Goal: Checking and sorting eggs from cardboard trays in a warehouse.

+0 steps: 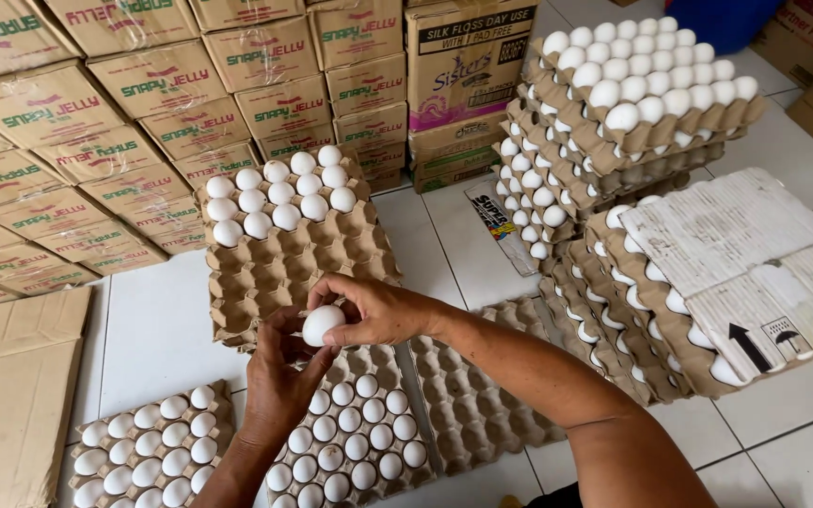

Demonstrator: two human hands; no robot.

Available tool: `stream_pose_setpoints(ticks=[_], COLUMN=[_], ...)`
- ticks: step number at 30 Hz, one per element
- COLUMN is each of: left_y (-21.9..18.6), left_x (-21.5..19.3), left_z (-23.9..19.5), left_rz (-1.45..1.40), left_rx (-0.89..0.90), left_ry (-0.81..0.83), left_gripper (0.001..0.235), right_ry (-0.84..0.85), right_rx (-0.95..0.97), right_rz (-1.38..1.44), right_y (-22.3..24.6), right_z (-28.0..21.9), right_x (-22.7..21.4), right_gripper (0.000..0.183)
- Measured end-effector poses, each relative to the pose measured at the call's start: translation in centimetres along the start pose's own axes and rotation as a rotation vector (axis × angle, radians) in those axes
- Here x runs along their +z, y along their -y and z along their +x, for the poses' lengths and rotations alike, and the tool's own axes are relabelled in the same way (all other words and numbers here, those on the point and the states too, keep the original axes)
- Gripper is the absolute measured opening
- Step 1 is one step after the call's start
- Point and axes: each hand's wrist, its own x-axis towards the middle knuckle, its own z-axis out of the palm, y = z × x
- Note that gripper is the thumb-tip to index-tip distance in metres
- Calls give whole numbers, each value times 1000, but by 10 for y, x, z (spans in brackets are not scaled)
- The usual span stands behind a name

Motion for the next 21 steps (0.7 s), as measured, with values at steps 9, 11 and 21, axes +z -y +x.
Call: stream_pose_setpoints(ticks=[9,11,21], left_y=[-12,-12,-28], left_x=[-6,-8,-17], left_z=[-15,-17,-24], left_rz=[78,77,175], left_rx=[6,22,167], left_ry=[-15,-22,-92], left_gripper=[55,55,51], right_ry=[14,12,-8], right_rx=[34,39,104], right_rz=[40,48,85], right_y=[7,6,14], right_z=[-8,-8,-11], right_x=[14,16,24], right_gripper=[51,53,63])
